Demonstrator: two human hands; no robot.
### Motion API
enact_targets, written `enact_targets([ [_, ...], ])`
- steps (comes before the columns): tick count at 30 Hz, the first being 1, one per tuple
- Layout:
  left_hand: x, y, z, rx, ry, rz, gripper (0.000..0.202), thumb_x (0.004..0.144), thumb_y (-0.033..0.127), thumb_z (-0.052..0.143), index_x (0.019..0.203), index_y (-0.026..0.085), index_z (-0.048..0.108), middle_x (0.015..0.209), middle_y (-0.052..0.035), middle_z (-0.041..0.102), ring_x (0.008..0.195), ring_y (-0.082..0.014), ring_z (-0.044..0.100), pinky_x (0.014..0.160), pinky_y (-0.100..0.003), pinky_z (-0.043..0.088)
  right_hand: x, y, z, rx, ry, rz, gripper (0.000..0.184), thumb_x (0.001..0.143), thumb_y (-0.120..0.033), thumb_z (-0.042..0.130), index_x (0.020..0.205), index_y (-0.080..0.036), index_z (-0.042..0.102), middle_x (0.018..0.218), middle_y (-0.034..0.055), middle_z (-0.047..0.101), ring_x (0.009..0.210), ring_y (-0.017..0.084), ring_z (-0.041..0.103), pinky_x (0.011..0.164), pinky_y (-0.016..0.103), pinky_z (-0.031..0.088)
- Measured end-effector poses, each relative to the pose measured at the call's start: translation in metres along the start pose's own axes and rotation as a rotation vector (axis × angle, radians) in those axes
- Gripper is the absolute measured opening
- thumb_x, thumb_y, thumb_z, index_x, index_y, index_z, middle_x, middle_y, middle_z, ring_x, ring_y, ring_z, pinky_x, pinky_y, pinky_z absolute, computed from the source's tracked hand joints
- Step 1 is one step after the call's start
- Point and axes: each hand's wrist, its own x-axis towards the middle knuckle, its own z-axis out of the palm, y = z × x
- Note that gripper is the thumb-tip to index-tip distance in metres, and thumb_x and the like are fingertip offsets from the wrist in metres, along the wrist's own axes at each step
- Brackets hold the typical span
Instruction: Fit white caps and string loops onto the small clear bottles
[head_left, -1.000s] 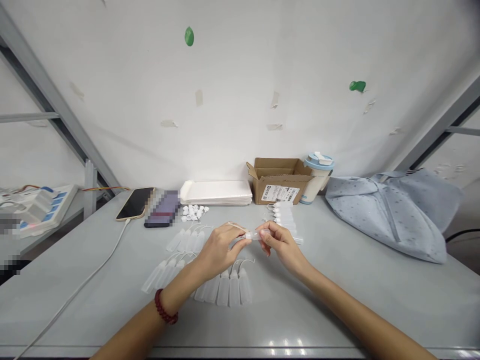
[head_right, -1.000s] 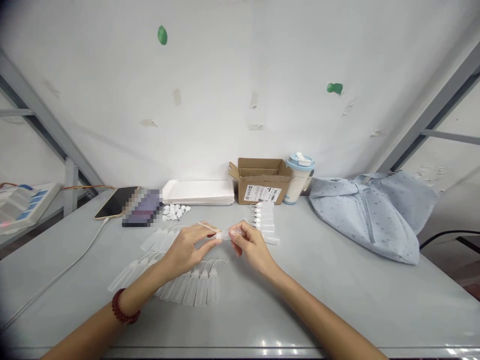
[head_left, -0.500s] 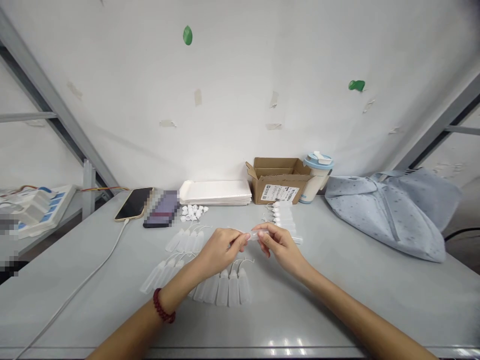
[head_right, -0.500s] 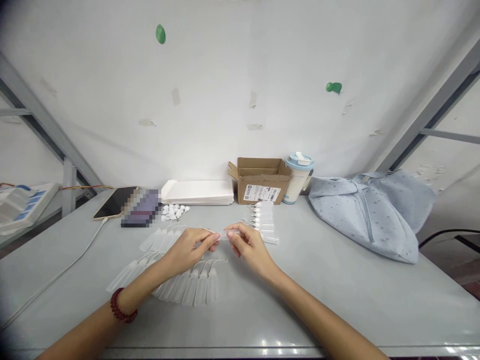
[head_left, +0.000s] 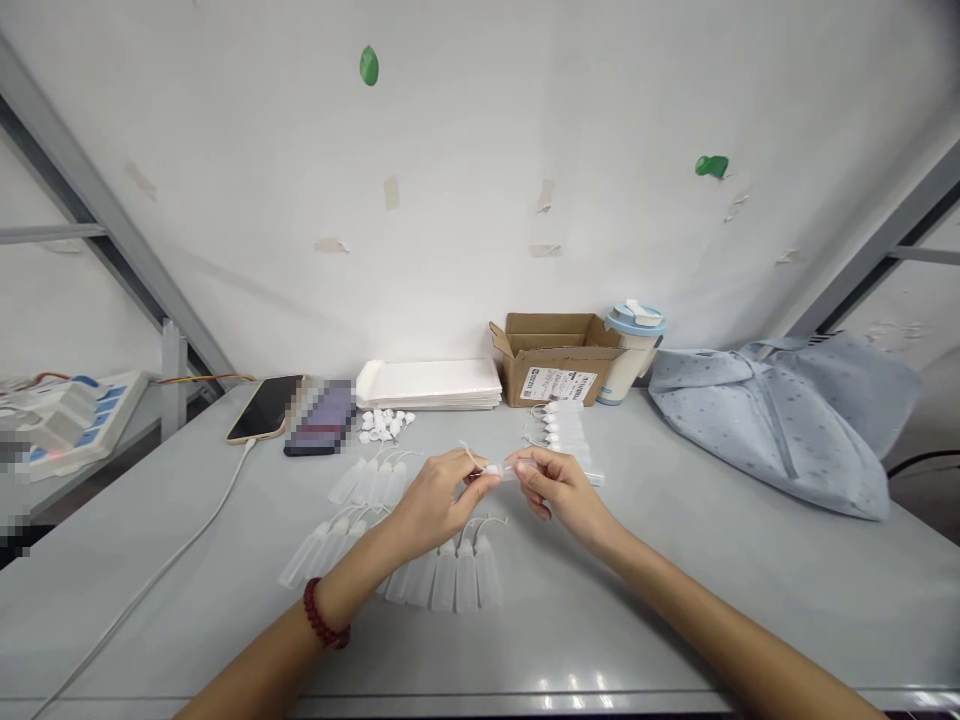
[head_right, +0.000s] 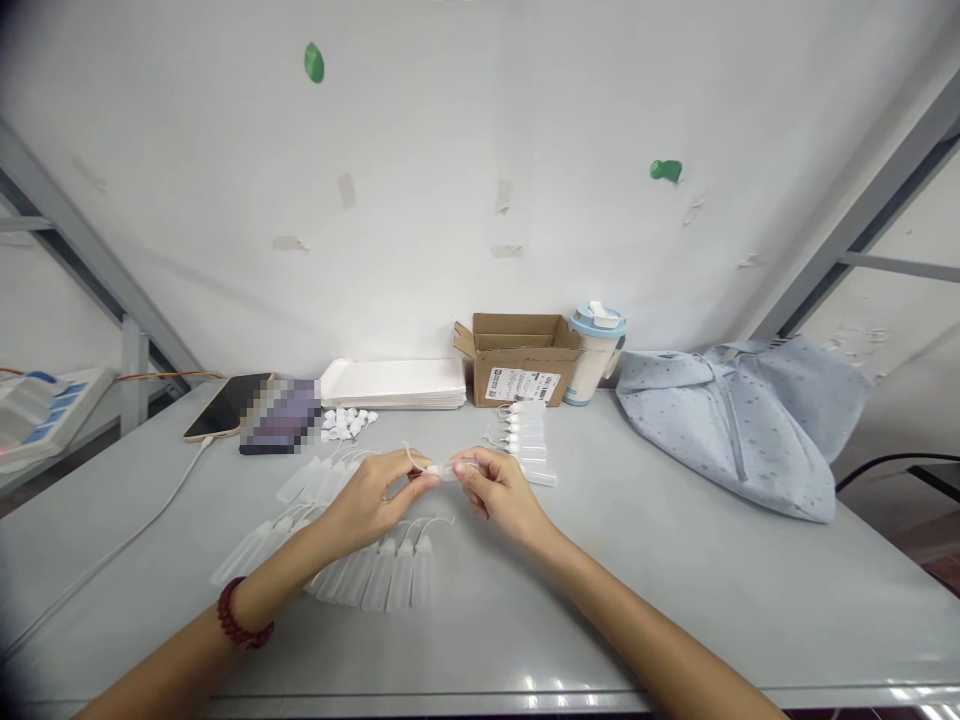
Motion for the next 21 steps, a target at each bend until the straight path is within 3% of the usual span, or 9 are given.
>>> enact_targets([
  [5, 0.000, -0.004, 0.001, 0.089, 0.004, 0.124, 0.019, 0.089, 0.024, 0.046, 0.086, 0.014, 0.061, 0.082, -0.0070, 0.064, 0.077, -0.0170, 0.057, 0.071, -0.027, 0.043, 0.000, 0.000, 0.002, 0.034, -0.019, 0.057, 0.039, 0.078, -0.055, 0.054, 0.068, -0.018, 0.052, 0.046, -0.0088, 0.032, 0.035, 0.006, 0.032, 0.038, 0.022, 0.025],
  [8, 0.003, -0.003, -0.003, 0.096, -0.031, 0.063, 0.022, 0.090, 0.027, 0.043, 0.083, 0.015, 0.061, 0.082, -0.0060, 0.065, 0.077, -0.0167, 0.058, 0.071, -0.027, 0.043, 0.003, -0.005, -0.002, -0.036, -0.009, 0.054, 0.042, 0.080, -0.056, 0.051, 0.062, -0.018, 0.046, 0.046, -0.0076, 0.036, 0.036, 0.006, 0.036, 0.040, 0.023, 0.027],
  [10, 0.006, -0.008, -0.012, 0.140, -0.061, -0.019, 0.025, 0.090, 0.029, 0.042, 0.082, 0.016, 0.061, 0.082, -0.0056, 0.065, 0.077, -0.0173, 0.058, 0.071, -0.027, 0.043, 0.006, -0.008, -0.012, -0.116, 0.067, -0.013, 0.039, 0.081, -0.053, 0.051, 0.064, -0.018, 0.048, 0.049, -0.0062, 0.040, 0.040, 0.007, 0.039, 0.044, 0.023, 0.032],
  [13, 0.007, -0.029, -0.033, 0.318, -0.058, -0.141, 0.023, 0.087, 0.026, 0.042, 0.082, 0.017, 0.063, 0.086, -0.0069, 0.066, 0.083, -0.0211, 0.059, 0.074, -0.031, 0.044, 0.016, -0.008, -0.036, -0.263, 0.283, -0.116, 0.034, 0.083, -0.051, 0.047, 0.084, -0.018, 0.057, 0.053, -0.0044, 0.045, 0.046, 0.011, 0.043, 0.047, 0.025, 0.037],
  [17, 0.005, -0.067, -0.068, 0.627, 0.149, -0.285, 0.027, 0.083, 0.017, 0.038, 0.087, 0.014, 0.065, 0.090, -0.0110, 0.067, 0.090, -0.0260, 0.059, 0.079, -0.035, 0.044, 0.028, 0.001, -0.070, -0.658, 0.527, -0.206, 0.036, 0.083, -0.043, 0.047, 0.101, -0.016, 0.062, 0.075, 0.0044, 0.062, 0.065, 0.017, 0.053, 0.059, 0.029, 0.044],
  [21, 0.002, -0.091, -0.085, 0.736, 0.094, -0.384, 0.031, 0.078, 0.012, 0.039, 0.090, 0.011, 0.067, 0.092, -0.0147, 0.067, 0.090, -0.0296, 0.060, 0.081, -0.037, 0.044, 0.035, 0.012, -0.089, -0.918, 0.550, -0.249, 0.035, 0.083, -0.035, 0.044, 0.105, -0.014, 0.064, 0.091, 0.0097, 0.066, 0.069, 0.019, 0.057, 0.064, 0.032, 0.046],
])
